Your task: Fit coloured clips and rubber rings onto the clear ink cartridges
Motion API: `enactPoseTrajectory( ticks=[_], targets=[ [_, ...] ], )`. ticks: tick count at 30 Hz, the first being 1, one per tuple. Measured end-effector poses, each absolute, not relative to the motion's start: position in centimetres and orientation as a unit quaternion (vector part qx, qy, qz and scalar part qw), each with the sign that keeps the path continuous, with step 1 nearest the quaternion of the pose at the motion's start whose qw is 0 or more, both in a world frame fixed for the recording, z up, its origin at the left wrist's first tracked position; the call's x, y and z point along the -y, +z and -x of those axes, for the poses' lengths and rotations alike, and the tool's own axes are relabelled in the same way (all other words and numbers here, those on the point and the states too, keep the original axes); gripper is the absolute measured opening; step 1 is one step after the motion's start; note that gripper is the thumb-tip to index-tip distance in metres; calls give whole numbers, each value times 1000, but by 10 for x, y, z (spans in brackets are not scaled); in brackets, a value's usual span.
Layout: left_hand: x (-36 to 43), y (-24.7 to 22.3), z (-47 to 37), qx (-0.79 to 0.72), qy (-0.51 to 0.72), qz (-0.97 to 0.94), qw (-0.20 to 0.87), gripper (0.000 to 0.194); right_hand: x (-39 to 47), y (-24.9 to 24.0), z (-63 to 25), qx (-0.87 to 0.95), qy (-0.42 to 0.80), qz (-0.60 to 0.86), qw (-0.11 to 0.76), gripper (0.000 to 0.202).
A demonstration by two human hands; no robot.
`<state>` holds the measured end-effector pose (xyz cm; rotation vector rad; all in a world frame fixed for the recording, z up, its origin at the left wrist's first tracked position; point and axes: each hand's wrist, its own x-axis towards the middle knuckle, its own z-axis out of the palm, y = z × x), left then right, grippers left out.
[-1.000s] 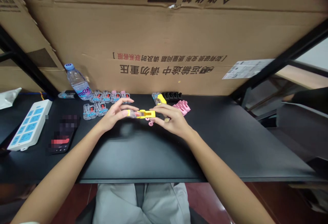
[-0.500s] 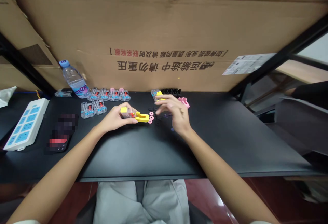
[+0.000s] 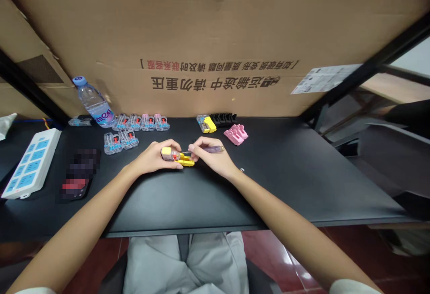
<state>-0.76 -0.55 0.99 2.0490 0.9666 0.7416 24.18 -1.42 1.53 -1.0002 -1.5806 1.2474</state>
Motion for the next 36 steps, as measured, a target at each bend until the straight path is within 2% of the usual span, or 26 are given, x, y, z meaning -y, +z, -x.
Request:
enactPoseTrajectory(
  ticks=[4, 11, 17, 24, 36],
  targets=[
    [4, 4, 5, -379, 309, -758, 432, 59, 12, 14, -243, 632, 518, 396, 419, 42],
    [3, 3, 4, -392, 297, -751, 440, 52, 12, 16, -245, 623, 539, 392, 409, 42],
    [4, 3, 3, -377, 292, -738, 477, 49, 12, 18, -247, 659, 539, 373, 369, 31],
    [4, 3, 2, -369, 272, -745, 484, 53, 11, 17, -246, 626, 543, 396, 395, 54],
    [4, 1, 2, -373, 258, -744, 491, 54, 17, 18, -236, 632, 499, 428, 411, 59]
  ],
)
